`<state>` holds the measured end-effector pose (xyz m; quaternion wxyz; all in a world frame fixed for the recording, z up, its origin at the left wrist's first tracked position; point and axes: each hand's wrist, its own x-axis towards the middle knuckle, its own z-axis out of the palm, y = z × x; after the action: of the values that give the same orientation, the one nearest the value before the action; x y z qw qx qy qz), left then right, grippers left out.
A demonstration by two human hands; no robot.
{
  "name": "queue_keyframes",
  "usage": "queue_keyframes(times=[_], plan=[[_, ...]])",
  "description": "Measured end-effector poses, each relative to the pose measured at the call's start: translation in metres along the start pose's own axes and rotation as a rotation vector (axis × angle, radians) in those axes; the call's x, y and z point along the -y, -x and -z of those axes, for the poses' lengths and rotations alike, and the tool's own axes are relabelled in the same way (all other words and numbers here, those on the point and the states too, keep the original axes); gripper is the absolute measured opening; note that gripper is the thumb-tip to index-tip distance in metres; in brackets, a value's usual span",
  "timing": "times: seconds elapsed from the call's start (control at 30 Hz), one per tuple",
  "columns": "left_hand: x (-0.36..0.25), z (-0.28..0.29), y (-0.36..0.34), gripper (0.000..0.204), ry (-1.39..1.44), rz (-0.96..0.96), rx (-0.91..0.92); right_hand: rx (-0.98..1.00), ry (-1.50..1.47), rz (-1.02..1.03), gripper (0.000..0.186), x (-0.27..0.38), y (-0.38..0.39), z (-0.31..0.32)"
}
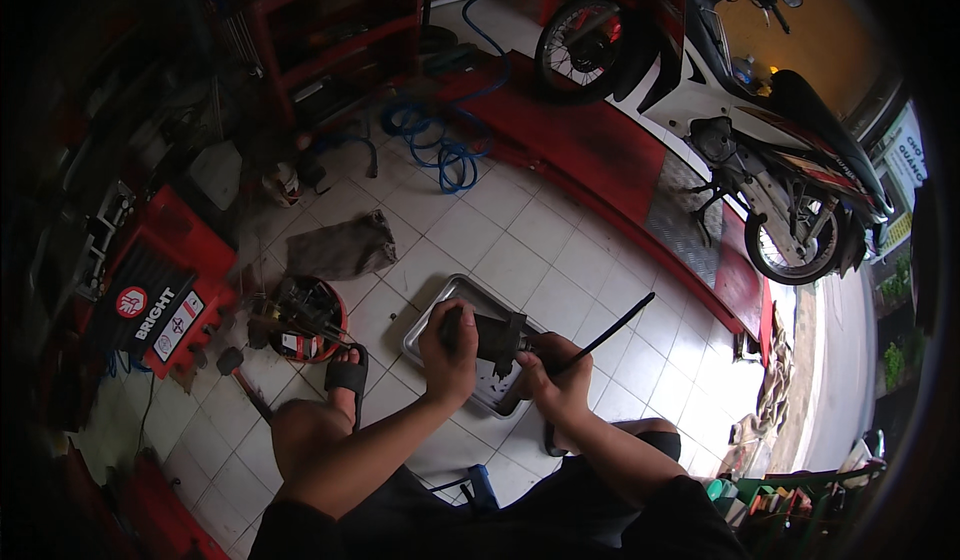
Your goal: The person holds a cylindrical motor component and uses a screwdriver to pry and scrape at its internal parts. They rotate the component to access different areas while working over a metal tray.
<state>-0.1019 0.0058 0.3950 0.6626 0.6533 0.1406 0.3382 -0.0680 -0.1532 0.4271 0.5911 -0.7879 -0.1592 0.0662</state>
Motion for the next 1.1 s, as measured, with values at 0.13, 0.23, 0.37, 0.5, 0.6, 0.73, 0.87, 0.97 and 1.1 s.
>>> queue_keyframes(times=[0.13, 0.23, 0.37, 0.5, 0.6, 0.73, 0.87, 0.97, 1.1], plan=[[0.002, 0.0, -0.003, 0.027, -0.013, -0.03, 0.022, -0.017, -0.136, -0.227, 0.022, 0.015, -0.002, -0.001], [0.002, -0.001, -0.008, 0.03, 0.046, 0.055, 0.029, -0.004, 0.067, 0.11, 0.024, 0.002, -0.005, 0.002], [0.0, -0.001, -0.005, 0.031, 0.053, 0.123, 0.039, 0.02, -0.009, -0.039, 0.029, 0.004, -0.006, 0.004], [-0.002, 0.0, -0.005, 0.031, 0.043, 0.095, 0.043, 0.053, -0.148, -0.234, 0.034, 0.014, -0.007, 0.005], [-0.008, -0.003, -0.006, 0.031, 0.056, 0.065, 0.051, 0.058, -0.246, -0.329, 0.037, 0.011, -0.008, 0.007], [-0.006, -0.003, -0.006, 0.032, 0.051, 0.108, 0.048, 0.058, -0.248, -0.306, 0.035, 0.011, -0.005, 0.005], [0.009, -0.004, -0.003, 0.029, 0.133, 0.258, 0.045, 0.049, -0.148, -0.11, 0.033, -0.003, -0.006, 0.004], [0.01, -0.003, -0.002, 0.031, 0.172, 0.463, 0.062, 0.037, -0.019, 0.088, 0.03, -0.004, -0.008, 0.003], [0.013, -0.003, 0.002, 0.031, 0.495, 0.93, 0.01, 0.046, 0.241, 0.319, 0.024, 0.003, -0.013, 0.004]])
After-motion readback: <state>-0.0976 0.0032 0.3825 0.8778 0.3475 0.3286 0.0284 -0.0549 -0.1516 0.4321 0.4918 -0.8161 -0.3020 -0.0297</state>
